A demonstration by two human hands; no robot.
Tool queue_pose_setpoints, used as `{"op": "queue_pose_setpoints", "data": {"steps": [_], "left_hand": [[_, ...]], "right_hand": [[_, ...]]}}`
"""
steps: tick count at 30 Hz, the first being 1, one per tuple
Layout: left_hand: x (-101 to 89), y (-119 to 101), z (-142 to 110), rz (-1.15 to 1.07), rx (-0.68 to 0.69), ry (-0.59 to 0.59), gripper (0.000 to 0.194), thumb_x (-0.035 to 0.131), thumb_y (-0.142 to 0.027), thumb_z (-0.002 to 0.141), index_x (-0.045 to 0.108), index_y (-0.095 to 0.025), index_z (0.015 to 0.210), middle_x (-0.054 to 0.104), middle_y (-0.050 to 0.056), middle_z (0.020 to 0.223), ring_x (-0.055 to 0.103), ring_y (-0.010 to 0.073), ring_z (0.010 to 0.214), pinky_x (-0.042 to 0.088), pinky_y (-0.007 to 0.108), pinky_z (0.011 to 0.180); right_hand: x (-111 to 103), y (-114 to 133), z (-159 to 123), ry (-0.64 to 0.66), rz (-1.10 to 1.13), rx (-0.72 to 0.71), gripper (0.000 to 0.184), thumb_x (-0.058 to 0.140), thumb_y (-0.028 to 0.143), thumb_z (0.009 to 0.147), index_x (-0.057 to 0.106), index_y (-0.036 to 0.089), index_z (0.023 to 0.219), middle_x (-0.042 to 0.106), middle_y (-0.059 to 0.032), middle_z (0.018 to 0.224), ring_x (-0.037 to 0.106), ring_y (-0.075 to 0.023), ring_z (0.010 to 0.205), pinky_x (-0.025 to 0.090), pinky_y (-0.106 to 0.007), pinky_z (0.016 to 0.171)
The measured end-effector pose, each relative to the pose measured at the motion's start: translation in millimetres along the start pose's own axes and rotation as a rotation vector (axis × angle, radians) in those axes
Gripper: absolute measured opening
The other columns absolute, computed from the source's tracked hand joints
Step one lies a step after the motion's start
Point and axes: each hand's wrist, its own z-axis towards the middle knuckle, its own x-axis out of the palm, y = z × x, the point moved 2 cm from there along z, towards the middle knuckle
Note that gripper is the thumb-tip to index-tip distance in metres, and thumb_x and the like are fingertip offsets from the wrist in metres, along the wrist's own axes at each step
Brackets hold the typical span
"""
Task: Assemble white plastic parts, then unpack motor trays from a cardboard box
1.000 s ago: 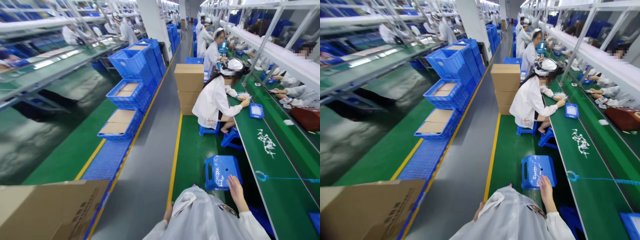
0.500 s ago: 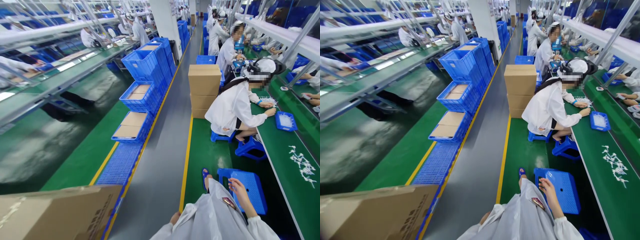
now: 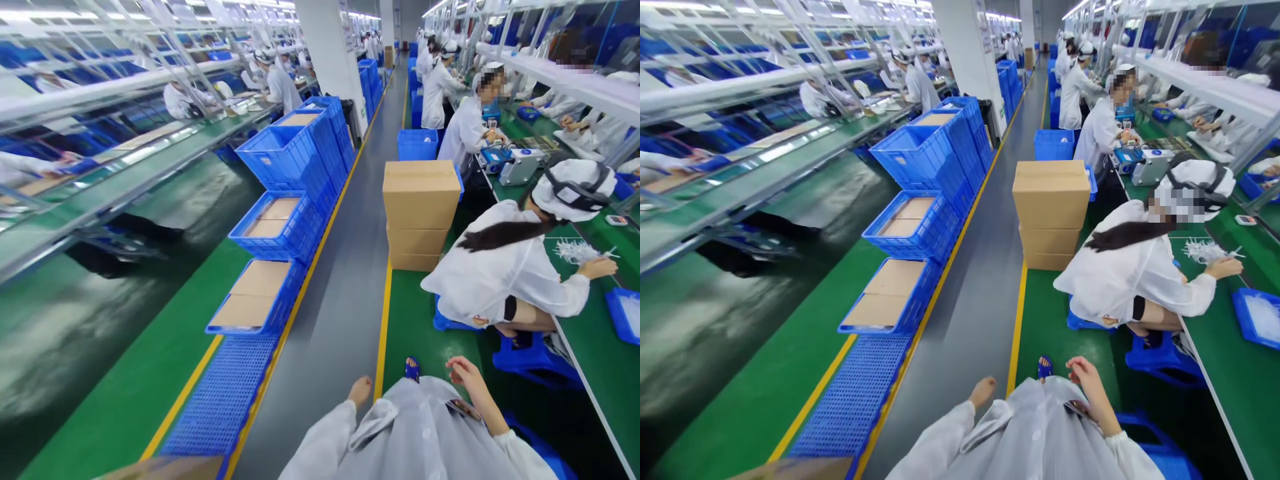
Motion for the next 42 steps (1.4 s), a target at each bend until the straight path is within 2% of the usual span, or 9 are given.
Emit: {"op": "queue_pose_setpoints", "data": {"steps": [6, 11, 15, 17, 19, 22, 26, 32, 42], "left_hand": [[-151.6, -108, 122, -0.006, 0.159, -0.244, 0.032, 0.062, -0.037, 0.096, 0.063, -0.014, 0.119, 0.065, 0.009, 0.120, 0.064, 0.0208, 0.107, 0.056, 0.043, 0.094], [-339.1, -232, 251, -0.043, 0.299, -0.626, 0.035, 0.059, -0.037, 0.097, 0.060, -0.016, 0.125, 0.055, 0.011, 0.137, 0.054, 0.0263, 0.126, 0.046, 0.050, 0.106], [-496.8, -338, 362, -0.067, 0.376, -0.799, 0.040, 0.035, -0.027, 0.104, 0.049, -0.011, 0.138, 0.048, 0.019, 0.143, 0.047, 0.0261, 0.132, 0.039, 0.043, 0.111], [-555.0, -387, 411, -0.045, 0.394, -0.802, 0.045, 0.035, -0.028, 0.103, 0.046, -0.007, 0.142, 0.048, 0.023, 0.142, 0.048, 0.0290, 0.132, 0.040, 0.042, 0.109], [-592.7, -429, 452, -0.003, 0.403, -0.773, 0.048, 0.039, -0.031, 0.102, 0.045, -0.004, 0.142, 0.049, 0.026, 0.139, 0.050, 0.0318, 0.128, 0.042, 0.042, 0.105], [-616.8, -471, 495, 0.078, 0.398, -0.725, 0.046, 0.044, -0.033, 0.100, 0.049, -0.004, 0.136, 0.050, 0.027, 0.135, 0.052, 0.0343, 0.124, 0.044, 0.045, 0.101], [-619.5, -486, 516, 0.189, 0.391, -0.717, 0.040, 0.047, -0.030, 0.098, 0.053, -0.006, 0.129, 0.048, 0.027, 0.134, 0.048, 0.0366, 0.123, 0.044, 0.049, 0.098], [-617.2, -475, 523, 0.360, 0.499, -0.691, 0.040, 0.030, -0.028, 0.103, 0.059, -0.008, 0.121, 0.054, 0.023, 0.122, 0.050, 0.0352, 0.115, 0.043, 0.050, 0.094], [-616.0, -483, 529, 0.528, 0.758, -0.523, 0.036, 0.042, -0.031, 0.102, 0.062, -0.017, 0.127, 0.059, 0.016, 0.131, 0.051, 0.0290, 0.122, 0.039, 0.043, 0.104]], "right_hand": [[43, 79, 74, 0.172, -0.192, -0.061, 0.042, 0.070, 0.059, 0.070, 0.069, 0.020, 0.083, 0.070, -0.0060, 0.089, 0.062, -0.0188, 0.071, 0.050, -0.032, 0.069], [66, 124, 135, 0.204, -0.257, -0.061, 0.044, 0.064, 0.061, 0.078, 0.070, 0.020, 0.092, 0.070, -0.0065, 0.093, 0.063, -0.0203, 0.077, 0.050, -0.033, 0.073], [106, 171, 218, 0.145, -0.254, -0.067, 0.052, 0.059, 0.068, 0.080, 0.069, 0.020, 0.097, 0.070, -0.0087, 0.099, 0.065, -0.0218, 0.081, 0.052, -0.034, 0.077], [133, 200, 266, 0.080, -0.240, -0.063, 0.060, 0.056, 0.075, 0.078, 0.067, 0.019, 0.096, 0.070, -0.0104, 0.097, 0.065, -0.0228, 0.079, 0.052, -0.036, 0.074], [160, 234, 311, 0.011, -0.224, -0.058, 0.066, 0.053, 0.080, 0.075, 0.066, 0.019, 0.096, 0.071, -0.0119, 0.096, 0.065, -0.0239, 0.078, 0.053, -0.036, 0.072], [192, 287, 364, -0.058, -0.212, -0.055, 0.064, 0.053, 0.078, 0.076, 0.067, 0.019, 0.097, 0.071, -0.0120, 0.100, 0.066, -0.0245, 0.082, 0.054, -0.036, 0.076], [207, 344, 407, -0.127, -0.222, -0.043, 0.055, 0.055, 0.070, 0.080, 0.069, 0.019, 0.096, 0.072, -0.0105, 0.099, 0.067, -0.0242, 0.084, 0.054, -0.036, 0.080], [188, 388, 458, -0.263, -0.224, -0.023, 0.055, 0.054, 0.070, 0.080, 0.070, 0.019, 0.094, 0.073, -0.0119, 0.097, 0.067, -0.0247, 0.081, 0.055, -0.039, 0.079], [149, 449, 546, -0.323, -0.166, -0.088, 0.058, 0.050, 0.069, 0.083, 0.064, 0.020, 0.110, 0.071, -0.0131, 0.112, 0.068, -0.0251, 0.089, 0.056, -0.040, 0.082]]}}
